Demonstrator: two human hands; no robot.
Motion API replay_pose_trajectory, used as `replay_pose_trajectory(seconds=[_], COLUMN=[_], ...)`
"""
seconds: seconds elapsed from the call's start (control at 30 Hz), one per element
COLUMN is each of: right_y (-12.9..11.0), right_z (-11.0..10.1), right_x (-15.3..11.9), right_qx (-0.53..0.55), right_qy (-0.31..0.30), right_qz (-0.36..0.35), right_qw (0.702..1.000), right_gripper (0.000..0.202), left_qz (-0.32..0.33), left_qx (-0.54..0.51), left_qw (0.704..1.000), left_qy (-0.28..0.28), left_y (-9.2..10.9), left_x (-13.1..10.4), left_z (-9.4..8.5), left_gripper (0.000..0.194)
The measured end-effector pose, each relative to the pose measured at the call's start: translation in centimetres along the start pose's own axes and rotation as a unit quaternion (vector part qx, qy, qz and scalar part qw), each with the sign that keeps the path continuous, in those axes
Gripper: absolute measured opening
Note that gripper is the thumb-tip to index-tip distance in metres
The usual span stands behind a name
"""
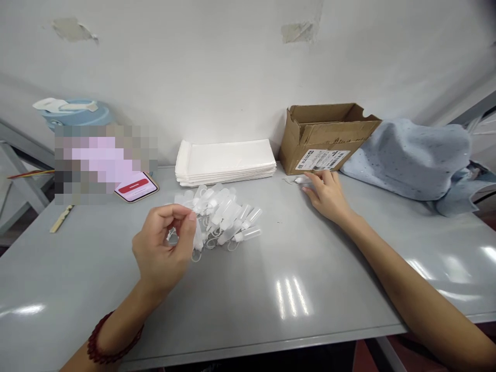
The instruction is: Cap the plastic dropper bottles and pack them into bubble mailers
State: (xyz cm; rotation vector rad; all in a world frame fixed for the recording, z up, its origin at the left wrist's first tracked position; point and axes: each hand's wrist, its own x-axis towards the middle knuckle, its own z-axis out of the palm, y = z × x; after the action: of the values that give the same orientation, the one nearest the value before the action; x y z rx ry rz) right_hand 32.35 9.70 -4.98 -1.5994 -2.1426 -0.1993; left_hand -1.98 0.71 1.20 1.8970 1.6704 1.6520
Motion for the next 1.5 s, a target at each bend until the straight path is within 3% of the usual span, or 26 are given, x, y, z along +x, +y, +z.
replay_pose_trajectory(seconds=[0.17,0.3,0.47,0.6,0.8,1.03,1.33,1.5], right_y=[0.1,-0.1,-1.7,-5.1,-10.1,-11.8,-12.4,-12.6], right_z=[-0.3,-0.4,-1.0,-3.1,-5.3,-5.7,-6.1,-6.2], right_x=[-0.1,-0.4,-0.8,-1.3,-2.8,-3.7,-3.9,-4.2], right_qx=[-0.002,0.019,0.072,0.152,0.251,0.295,0.307,0.314], right_qy=[0.020,0.011,0.014,0.012,0.014,0.012,0.030,0.023], right_qz=[0.020,0.023,0.005,-0.061,-0.149,-0.218,-0.226,-0.229], right_qw=[1.000,0.999,0.997,0.986,0.956,0.930,0.924,0.921], right_gripper=[0.025,0.019,0.015,0.015,0.020,0.027,0.027,0.030], left_qz=[-0.019,0.001,0.018,-0.013,0.033,0.028,0.072,0.063], left_qx=[0.011,0.009,0.014,0.000,0.006,-0.020,-0.034,-0.058], left_qw=[0.999,0.999,0.998,0.993,0.966,0.936,0.925,0.926], left_qy=[-0.023,-0.038,-0.050,-0.117,-0.257,-0.352,-0.372,-0.368], left_y=[-0.5,-0.4,0.1,0.8,1.8,1.9,2.2,2.3], left_x=[-0.1,-0.3,-0.6,-0.8,-1.1,-2.1,-2.0,-2.2], left_z=[0.1,0.1,-0.1,-0.1,0.5,0.9,1.1,1.0], left_gripper=[0.008,0.007,0.007,0.003,0.010,0.015,0.014,0.014])
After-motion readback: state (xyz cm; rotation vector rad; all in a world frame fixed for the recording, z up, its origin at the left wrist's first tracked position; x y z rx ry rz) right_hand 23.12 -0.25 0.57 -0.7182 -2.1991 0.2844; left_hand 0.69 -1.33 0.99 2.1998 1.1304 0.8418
